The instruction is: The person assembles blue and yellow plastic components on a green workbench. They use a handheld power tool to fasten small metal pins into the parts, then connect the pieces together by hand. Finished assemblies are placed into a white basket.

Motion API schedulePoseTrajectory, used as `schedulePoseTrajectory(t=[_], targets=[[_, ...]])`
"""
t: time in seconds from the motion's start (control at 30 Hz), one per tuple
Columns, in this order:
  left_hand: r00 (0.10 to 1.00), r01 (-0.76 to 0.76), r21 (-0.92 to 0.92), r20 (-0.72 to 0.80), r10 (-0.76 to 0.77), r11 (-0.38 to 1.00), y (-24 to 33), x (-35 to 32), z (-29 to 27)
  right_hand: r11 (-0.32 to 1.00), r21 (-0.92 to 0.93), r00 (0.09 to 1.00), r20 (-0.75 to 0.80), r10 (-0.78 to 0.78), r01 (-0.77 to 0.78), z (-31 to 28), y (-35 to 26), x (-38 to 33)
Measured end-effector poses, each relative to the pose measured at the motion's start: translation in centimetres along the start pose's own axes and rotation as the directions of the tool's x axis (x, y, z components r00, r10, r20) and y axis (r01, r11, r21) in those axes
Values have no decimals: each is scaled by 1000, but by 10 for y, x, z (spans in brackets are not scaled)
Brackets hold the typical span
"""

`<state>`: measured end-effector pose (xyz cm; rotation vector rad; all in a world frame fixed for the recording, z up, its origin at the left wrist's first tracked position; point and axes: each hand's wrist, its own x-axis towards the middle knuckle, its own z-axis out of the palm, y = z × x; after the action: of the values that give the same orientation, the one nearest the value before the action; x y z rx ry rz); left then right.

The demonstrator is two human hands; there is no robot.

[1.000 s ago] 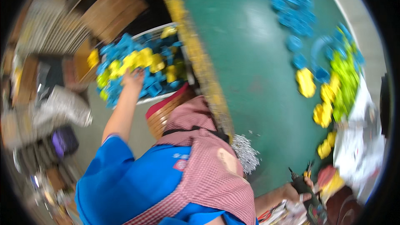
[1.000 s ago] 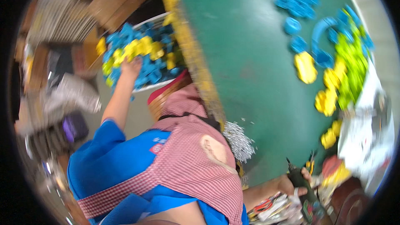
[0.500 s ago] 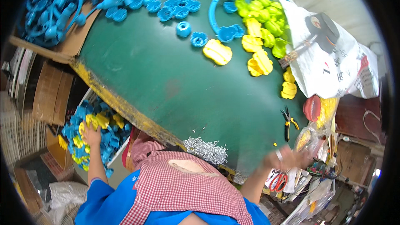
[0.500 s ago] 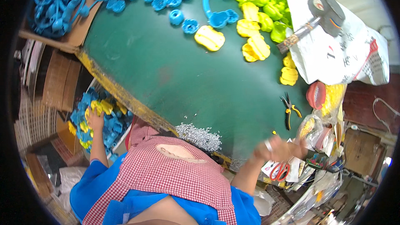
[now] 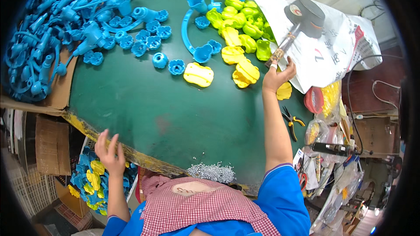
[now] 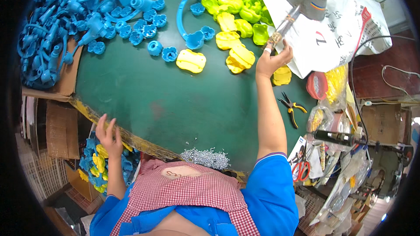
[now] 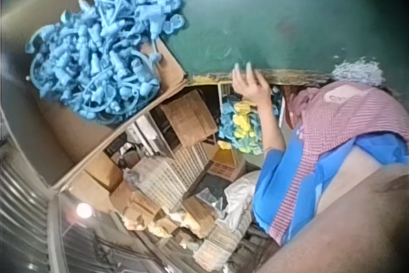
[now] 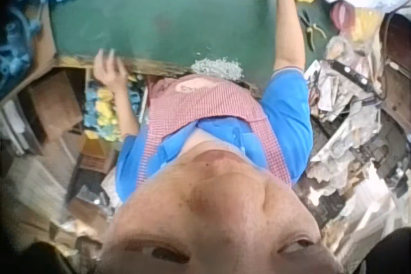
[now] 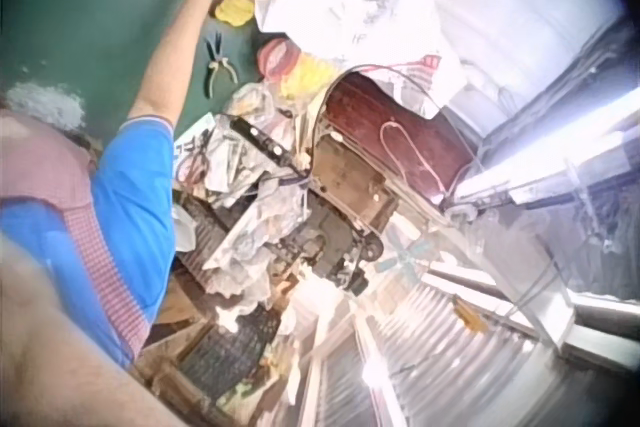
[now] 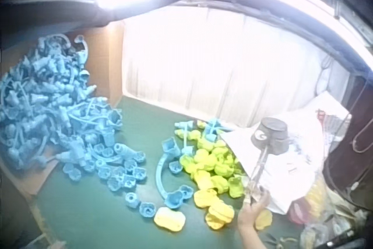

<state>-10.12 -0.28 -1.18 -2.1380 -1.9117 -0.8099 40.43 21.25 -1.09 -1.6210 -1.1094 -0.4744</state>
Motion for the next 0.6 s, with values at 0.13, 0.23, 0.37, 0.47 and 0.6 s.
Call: schedulePoseTrajectory(t=[0.13,0.23,0.37,0.47,0.6], targets=[[976,-210,-279,-2,218,937,45,43,29,819,386,868,-87,489,-423,-32,34,-10],[942,-303,-502,-28,335,810,85,73,44,417,735,678,77,731,-534,-60,8,6],[786,-536,-557,-55,616,634,140,114,60,629,626,664,-226,713,-462,-74,13,5],[731,-597,-595,-128,670,538,190,150,79,694,545,747,-172,642,-471,-76,38,16],[703,-624,-558,-97,704,547,286,220,125,429,485,608,308,732,-762,-65,44,80]])
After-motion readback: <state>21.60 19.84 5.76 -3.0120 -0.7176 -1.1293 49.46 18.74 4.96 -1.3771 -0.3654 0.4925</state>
